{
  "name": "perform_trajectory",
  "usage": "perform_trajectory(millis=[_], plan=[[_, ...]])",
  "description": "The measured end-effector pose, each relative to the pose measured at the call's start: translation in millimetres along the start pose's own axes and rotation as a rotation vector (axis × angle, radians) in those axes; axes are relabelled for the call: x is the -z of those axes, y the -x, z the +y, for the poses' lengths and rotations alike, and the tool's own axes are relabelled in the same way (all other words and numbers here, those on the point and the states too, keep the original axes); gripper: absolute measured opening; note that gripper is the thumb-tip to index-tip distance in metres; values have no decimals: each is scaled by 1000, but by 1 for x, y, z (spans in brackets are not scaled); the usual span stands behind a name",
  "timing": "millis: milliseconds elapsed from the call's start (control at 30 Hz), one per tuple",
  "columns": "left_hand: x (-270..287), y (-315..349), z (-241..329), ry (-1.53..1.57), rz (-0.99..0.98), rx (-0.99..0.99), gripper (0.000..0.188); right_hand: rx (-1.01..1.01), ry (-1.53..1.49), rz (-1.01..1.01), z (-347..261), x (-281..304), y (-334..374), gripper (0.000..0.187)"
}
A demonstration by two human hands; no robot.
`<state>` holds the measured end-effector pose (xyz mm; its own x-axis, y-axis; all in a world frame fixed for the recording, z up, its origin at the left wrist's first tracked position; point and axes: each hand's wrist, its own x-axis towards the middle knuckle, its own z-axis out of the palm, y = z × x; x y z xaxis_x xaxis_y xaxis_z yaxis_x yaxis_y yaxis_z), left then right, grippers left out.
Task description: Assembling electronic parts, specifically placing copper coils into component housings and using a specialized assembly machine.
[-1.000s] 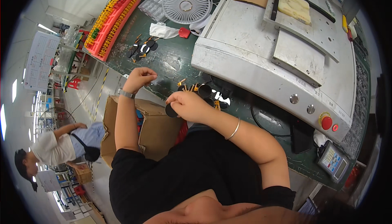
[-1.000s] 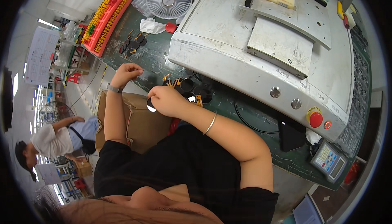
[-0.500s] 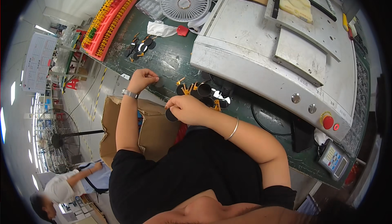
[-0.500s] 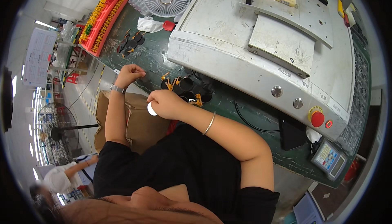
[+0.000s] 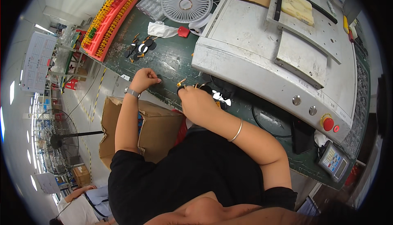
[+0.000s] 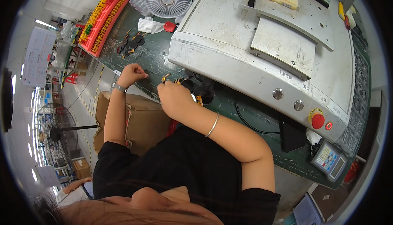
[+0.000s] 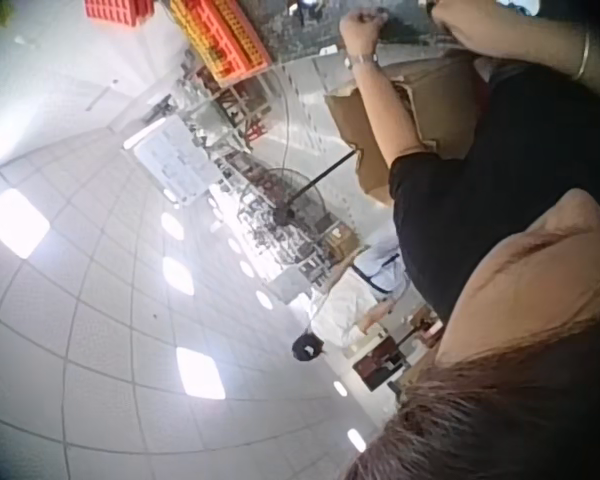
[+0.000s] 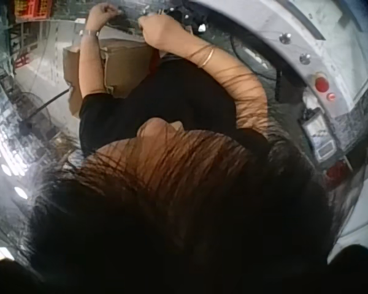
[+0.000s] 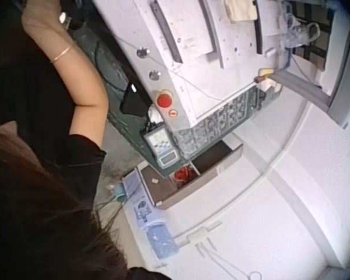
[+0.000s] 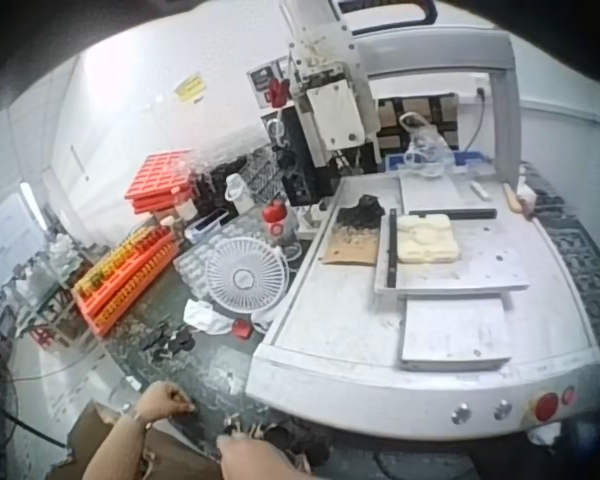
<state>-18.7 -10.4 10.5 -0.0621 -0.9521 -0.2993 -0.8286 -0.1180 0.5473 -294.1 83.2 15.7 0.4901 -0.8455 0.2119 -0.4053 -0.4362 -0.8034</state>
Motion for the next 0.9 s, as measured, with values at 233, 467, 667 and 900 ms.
perform_trajectory(millis=[233, 467, 667, 900], plan=[[-8, 2, 106, -276, -19, -426, 25, 1, 462, 8, 7, 8, 7, 14], [-79, -27, 129, 78, -192, -618, 50, 94, 576, 107, 10, 0, 7, 13], [-82, -14, 131, 167, -135, -591, 45, 82, 552, 74, 11, 3, 5, 14], [-22, -9, 104, 304, -16, -323, 35, 79, 414, 96, 19, 4, -1, 40]])
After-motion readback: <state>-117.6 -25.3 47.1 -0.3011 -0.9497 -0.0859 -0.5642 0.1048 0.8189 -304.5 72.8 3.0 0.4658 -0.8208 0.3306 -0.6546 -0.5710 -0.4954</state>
